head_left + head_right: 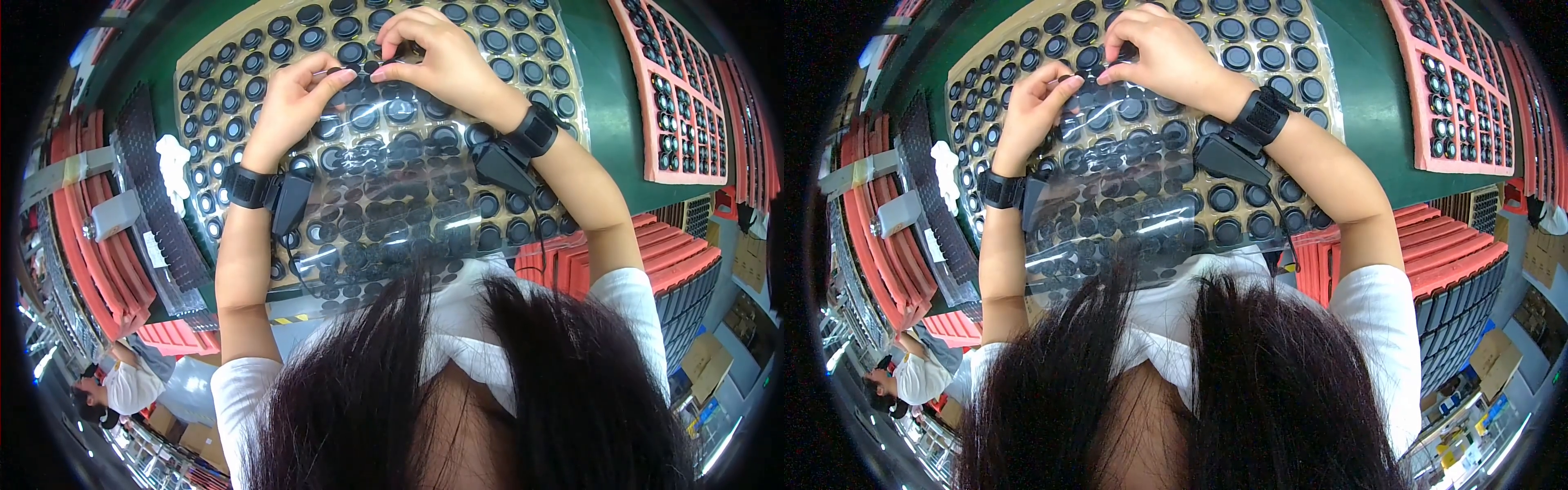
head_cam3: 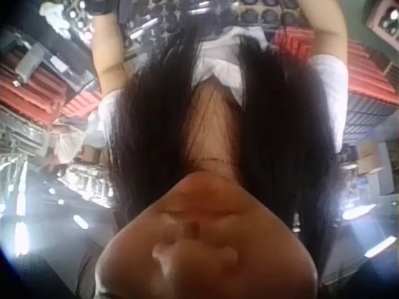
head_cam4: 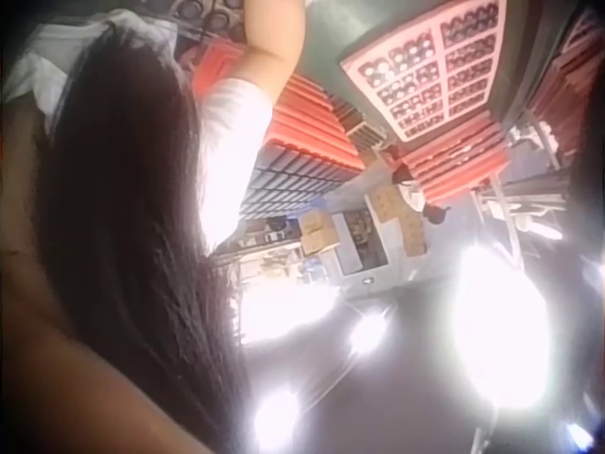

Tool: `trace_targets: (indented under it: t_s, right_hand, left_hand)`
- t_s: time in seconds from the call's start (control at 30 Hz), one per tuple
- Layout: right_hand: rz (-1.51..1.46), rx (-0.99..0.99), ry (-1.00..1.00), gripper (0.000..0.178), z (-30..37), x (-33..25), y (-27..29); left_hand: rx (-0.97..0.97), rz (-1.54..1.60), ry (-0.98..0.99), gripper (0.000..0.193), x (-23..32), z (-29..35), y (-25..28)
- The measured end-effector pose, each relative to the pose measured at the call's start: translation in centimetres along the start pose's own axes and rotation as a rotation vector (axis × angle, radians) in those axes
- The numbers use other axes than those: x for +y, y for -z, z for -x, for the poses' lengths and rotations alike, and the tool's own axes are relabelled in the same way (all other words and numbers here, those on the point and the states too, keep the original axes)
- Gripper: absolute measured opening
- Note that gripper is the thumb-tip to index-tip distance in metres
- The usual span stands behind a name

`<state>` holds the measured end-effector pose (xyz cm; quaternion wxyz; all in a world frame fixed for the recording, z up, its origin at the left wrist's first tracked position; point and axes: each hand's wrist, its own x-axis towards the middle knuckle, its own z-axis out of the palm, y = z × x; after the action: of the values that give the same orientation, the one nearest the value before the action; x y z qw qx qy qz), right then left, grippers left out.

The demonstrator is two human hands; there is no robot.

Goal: Manually picking small electronic components from a large tray and placing them into a plastic shipping tray.

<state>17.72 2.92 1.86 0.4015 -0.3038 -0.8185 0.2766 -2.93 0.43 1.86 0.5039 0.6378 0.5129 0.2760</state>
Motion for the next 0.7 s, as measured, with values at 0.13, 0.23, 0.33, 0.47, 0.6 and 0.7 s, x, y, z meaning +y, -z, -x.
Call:
trace_targets:
  t_s: [0.13,0.23,0.33,0.47,0.6,0.7]
  right_hand:
    - [-0.005,-0.001,-0.004,0.024,0.01,0.05,-0.03]
    - [0.015,-0.010,-0.014,0.024,0.01,0.14,-0.04]
    - [-0.009,-0.012,-0.006,0.024,-0.02,0.07,0.06]
    - [-0.002,-0.030,-0.011,0.025,-0.03,0.06,0.18]
    - [-0.019,-0.040,-0.012,0.026,0.04,0.23,0.10]
    - [-0.003,-0.053,-0.003,0.026,0.04,0.41,0.05]
  left_hand:
    - [0.010,-0.038,-0.011,0.015,0.07,0.03,-0.02]
    - [0.009,-0.057,-0.017,0.015,0.07,0.01,0.02]
    - [0.014,-0.044,-0.031,0.015,-0.06,0.00,-0.01]
    - [0.013,-0.073,-0.030,0.015,-0.39,-0.08,0.12]
    - [0.029,-0.038,-0.058,0.015,-0.61,-0.08,-0.06]
    - [0.024,-0.049,-0.059,0.015,-0.66,-0.08,0.01]
